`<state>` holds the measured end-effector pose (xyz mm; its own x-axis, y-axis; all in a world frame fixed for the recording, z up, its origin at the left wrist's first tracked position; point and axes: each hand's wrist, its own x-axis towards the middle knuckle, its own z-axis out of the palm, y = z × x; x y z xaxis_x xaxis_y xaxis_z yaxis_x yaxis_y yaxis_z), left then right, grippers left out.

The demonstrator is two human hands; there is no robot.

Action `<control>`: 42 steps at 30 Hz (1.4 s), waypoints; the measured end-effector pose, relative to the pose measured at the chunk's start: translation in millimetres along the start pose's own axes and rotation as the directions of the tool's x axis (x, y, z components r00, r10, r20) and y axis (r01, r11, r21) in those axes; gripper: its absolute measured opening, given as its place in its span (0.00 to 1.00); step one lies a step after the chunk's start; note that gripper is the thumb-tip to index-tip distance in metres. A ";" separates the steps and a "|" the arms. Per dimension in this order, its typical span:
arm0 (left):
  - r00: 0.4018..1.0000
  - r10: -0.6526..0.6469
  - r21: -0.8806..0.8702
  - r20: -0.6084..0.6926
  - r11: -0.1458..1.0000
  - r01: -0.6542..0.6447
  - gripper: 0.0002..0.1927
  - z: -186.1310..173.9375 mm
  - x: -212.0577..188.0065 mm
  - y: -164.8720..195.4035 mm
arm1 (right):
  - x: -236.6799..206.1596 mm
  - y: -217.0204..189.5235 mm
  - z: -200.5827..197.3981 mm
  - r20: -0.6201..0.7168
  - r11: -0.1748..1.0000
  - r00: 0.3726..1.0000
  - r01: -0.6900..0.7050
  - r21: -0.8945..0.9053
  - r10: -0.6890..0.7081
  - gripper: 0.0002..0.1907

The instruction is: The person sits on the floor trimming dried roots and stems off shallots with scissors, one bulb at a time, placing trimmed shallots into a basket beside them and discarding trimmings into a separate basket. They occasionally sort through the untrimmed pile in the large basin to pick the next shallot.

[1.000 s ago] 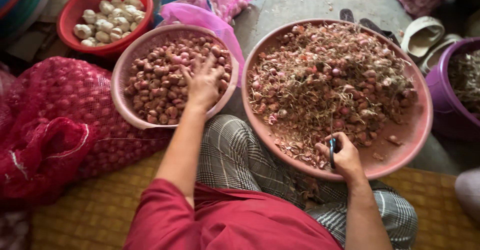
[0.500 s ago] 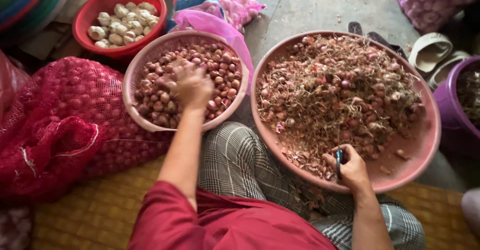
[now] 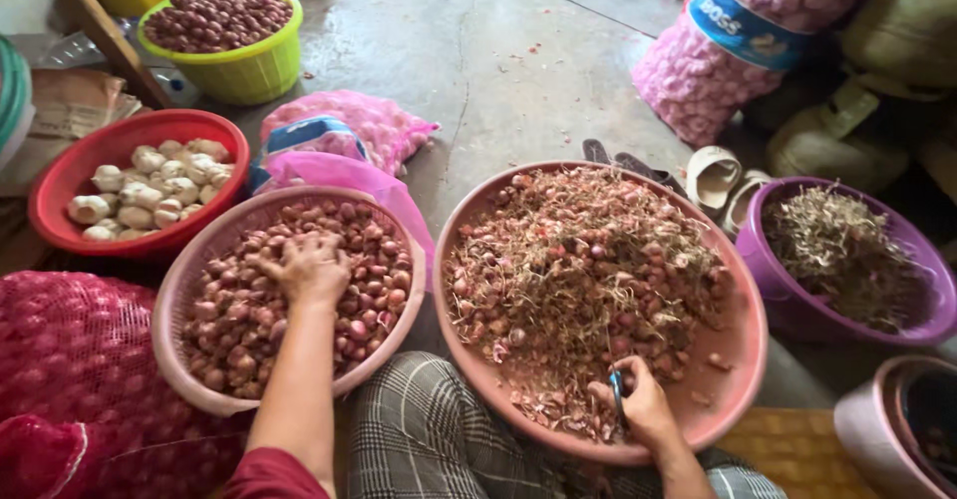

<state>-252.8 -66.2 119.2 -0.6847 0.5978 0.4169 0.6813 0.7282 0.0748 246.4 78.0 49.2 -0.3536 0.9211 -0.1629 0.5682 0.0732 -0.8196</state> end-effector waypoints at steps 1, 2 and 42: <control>0.998 -0.046 0.004 0.036 0.999 0.045 0.18 -3.0 -2.0 -3.5 | -0.9 -0.4 -0.1 -0.009 0.997 1.000 0.013 0.079 -0.012 0.28; 0.998 -0.050 0.002 0.028 0.999 0.050 0.18 -6.0 -5.2 -6.7 | -1.3 -1.8 -0.7 -0.019 0.987 1.000 0.027 0.156 -0.024 0.28; 0.812 0.282 -0.688 0.512 -0.432 0.583 0.14 32.0 -148.4 165.5 | -19.9 -52.6 5.3 -0.087 0.913 0.966 0.198 -0.357 -0.244 0.17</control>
<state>-46.7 -23.7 40.7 -0.4963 0.8619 -0.1040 -0.5161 -0.1966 0.8337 219.6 53.8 92.7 -0.4154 0.9051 0.0905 0.7136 0.3860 -0.5846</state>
